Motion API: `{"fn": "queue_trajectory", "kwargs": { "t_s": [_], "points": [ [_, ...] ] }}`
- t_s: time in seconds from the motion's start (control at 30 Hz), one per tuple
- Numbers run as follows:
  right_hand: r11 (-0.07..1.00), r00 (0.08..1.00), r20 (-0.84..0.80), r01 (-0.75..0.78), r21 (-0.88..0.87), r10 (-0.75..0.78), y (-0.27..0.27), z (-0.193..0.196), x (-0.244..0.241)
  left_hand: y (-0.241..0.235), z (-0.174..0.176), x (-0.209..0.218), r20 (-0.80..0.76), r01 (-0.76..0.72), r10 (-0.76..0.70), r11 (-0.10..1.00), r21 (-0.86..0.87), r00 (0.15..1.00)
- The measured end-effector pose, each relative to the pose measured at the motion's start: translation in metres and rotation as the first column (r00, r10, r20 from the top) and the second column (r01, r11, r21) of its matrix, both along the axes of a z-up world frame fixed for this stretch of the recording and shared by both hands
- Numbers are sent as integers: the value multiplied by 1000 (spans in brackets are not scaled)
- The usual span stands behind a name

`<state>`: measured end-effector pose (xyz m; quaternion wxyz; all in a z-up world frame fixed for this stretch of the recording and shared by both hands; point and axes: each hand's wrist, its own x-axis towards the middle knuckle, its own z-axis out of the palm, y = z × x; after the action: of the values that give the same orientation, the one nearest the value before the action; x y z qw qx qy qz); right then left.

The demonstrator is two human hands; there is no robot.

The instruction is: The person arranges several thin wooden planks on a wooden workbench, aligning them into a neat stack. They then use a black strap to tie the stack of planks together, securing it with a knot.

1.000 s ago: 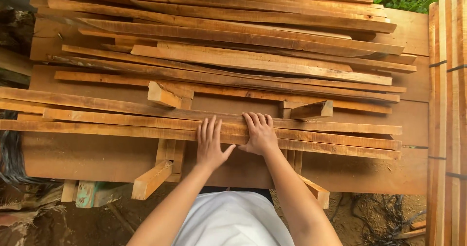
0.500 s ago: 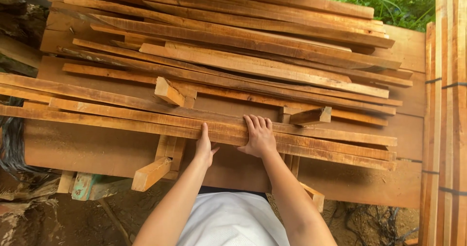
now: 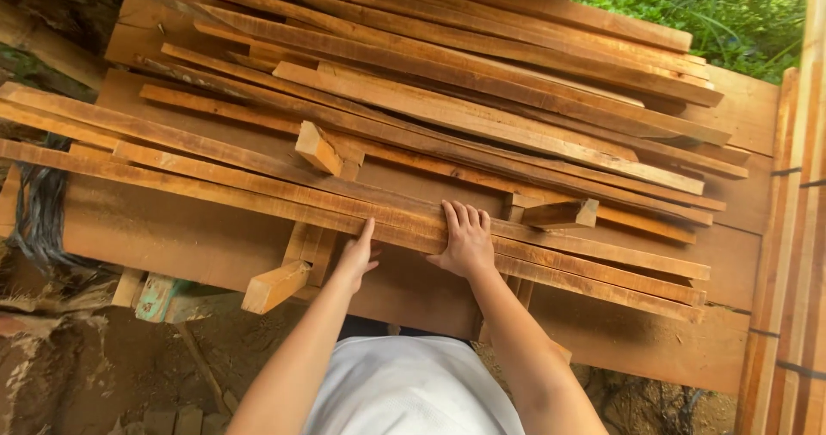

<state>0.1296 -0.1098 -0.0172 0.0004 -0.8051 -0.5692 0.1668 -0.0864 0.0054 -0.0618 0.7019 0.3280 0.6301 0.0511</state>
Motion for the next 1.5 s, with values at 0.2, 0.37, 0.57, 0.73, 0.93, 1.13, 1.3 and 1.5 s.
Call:
{"fn": "queue_trajectory", "kwargs": {
  "t_s": [0.2,0.37,0.57,0.73,0.93,1.13,1.3,1.5],
  "points": [
    [952,986,-77,-124,279,151,9,11,-19,-31,41,-87,90,297,-317,936,187,944],
    [818,904,-171,-256,516,391,85,40,-88,-28,63,-174,216,152,-208,956,250,954],
    [831,884,-114,-373,412,453,159,10,-162,17,74,-219,29,404,-423,881,246,906],
    [872,873,191,-474,123,448,169,-11,-176,76,29,-223,123,-109,94,986,124,988],
    [873,919,58,-388,295,389,181,-2,-172,152,123,-90,162,-413,411,910,-22,897],
    [867,913,-148,-297,400,381,244,-17,-182,141,52,-61,171,-716,716,694,-75,676],
    [970,981,-72,-166,176,180,285,-52,-202,139,51,-45,56,-778,778,618,116,626],
    [874,915,-356,-8,-486,-189,338,0,-189,145,31,-55,-9,-767,771,634,103,636]
  ]
}}
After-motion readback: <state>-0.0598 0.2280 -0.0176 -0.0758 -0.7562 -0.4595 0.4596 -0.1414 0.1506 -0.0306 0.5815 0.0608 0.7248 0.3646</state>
